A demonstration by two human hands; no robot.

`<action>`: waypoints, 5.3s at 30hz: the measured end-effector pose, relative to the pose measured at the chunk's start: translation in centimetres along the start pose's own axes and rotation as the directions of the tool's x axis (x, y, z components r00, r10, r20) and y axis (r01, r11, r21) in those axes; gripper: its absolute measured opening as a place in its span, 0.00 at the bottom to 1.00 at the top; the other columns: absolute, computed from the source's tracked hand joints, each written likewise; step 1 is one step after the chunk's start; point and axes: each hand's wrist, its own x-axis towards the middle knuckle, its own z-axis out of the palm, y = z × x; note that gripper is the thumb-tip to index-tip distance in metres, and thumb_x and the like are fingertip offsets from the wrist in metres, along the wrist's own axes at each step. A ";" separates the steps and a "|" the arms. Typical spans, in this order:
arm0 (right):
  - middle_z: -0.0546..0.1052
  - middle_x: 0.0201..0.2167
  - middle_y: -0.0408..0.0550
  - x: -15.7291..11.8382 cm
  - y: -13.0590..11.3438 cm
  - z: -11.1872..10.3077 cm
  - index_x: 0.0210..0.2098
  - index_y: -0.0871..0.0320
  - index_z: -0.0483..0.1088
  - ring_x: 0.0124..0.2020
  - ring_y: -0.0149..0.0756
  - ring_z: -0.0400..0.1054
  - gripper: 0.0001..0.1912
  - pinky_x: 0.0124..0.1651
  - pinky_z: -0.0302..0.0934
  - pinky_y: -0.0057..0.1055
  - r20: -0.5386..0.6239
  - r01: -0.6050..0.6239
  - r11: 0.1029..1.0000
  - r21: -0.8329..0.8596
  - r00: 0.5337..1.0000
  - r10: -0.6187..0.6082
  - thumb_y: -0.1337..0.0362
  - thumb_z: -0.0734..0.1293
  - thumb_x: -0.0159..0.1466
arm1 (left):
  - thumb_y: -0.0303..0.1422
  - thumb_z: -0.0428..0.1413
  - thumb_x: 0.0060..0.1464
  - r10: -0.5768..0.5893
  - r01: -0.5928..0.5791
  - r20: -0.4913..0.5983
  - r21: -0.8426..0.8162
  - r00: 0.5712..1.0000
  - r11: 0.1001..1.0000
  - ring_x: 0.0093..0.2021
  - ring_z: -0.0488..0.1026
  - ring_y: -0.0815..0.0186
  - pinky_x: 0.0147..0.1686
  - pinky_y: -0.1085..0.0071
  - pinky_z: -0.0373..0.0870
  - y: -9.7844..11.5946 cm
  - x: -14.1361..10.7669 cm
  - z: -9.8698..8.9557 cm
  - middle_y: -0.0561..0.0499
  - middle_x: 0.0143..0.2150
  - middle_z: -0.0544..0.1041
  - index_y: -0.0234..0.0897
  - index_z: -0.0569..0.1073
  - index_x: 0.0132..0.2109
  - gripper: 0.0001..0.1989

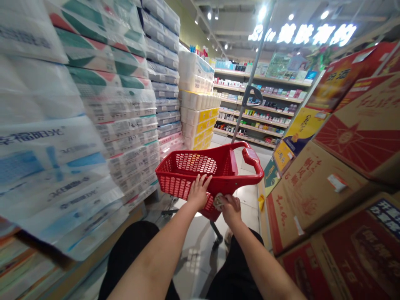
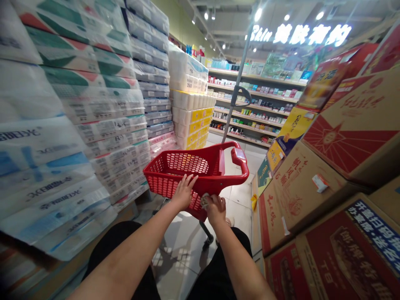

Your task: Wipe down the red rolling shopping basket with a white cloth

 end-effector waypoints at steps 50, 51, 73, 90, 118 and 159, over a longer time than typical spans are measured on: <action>0.74 0.41 0.48 2.1 0.8 -3.6 0.49 0.55 0.72 0.42 0.37 0.65 0.21 0.50 0.54 0.34 -0.336 0.151 0.987 -0.051 0.928 -0.159 0.75 0.61 0.59 | 0.21 0.48 0.49 -0.017 0.017 0.020 -0.002 1.000 1.000 0.71 0.32 0.55 0.67 0.54 0.42 0.0 -0.3 0.0 0.54 0.72 0.42 0.50 0.43 0.69 0.43; 0.73 0.42 0.49 2.2 0.7 -3.7 0.50 0.56 0.72 0.43 0.38 0.64 0.21 0.50 0.53 0.34 -0.359 0.140 0.989 -0.052 0.921 -0.149 0.75 0.61 0.60 | 0.21 0.48 0.49 -0.015 0.015 0.019 0.001 1.000 1.000 0.71 0.32 0.56 0.67 0.54 0.42 0.0 -0.2 0.0 0.54 0.72 0.42 0.49 0.43 0.69 0.43; 0.76 0.39 0.46 0.8 1.1 -2.5 0.47 0.53 0.74 0.40 0.37 0.65 0.20 0.47 0.52 0.34 -0.246 0.127 0.991 -0.035 0.960 -0.132 0.75 0.62 0.58 | 0.21 0.48 0.49 0.001 -0.001 -0.014 -0.005 1.000 1.000 0.71 0.34 0.55 0.67 0.54 0.44 -0.3 -0.2 0.4 0.53 0.72 0.45 0.50 0.44 0.69 0.43; 0.76 0.40 0.45 -0.6 1.5 -0.1 0.47 0.49 0.74 0.40 0.36 0.66 0.22 0.46 0.53 0.33 -0.138 0.093 0.994 -0.060 0.985 -0.100 0.75 0.64 0.57 | 0.22 0.49 0.50 0.011 -0.011 -0.018 -0.018 1.000 1.000 0.71 0.33 0.55 0.67 0.54 0.44 -0.2 -0.2 0.4 0.53 0.72 0.44 0.49 0.44 0.69 0.42; 0.74 0.42 0.46 -2.1 1.3 2.4 0.47 0.47 0.74 0.40 0.37 0.66 0.22 0.44 0.53 0.33 0.052 0.026 1.000 -0.013 0.998 -0.025 0.74 0.63 0.57 | 0.23 0.47 0.52 0.012 -0.012 -0.006 -0.005 1.000 1.000 0.71 0.33 0.56 0.67 0.54 0.43 0.1 -0.3 0.2 0.53 0.71 0.45 0.49 0.43 0.69 0.41; 0.73 0.45 0.50 2.8 1.8 -8.5 0.52 0.54 0.70 0.48 0.42 0.63 0.19 0.55 0.50 0.39 -0.449 0.151 0.988 -0.043 0.880 -0.154 0.68 0.63 0.62 | 0.20 0.47 0.48 0.004 -0.004 -0.007 -0.011 1.000 1.000 0.71 0.36 0.55 0.67 0.53 0.45 0.1 -1.0 -0.2 0.53 0.71 0.47 0.49 0.46 0.69 0.42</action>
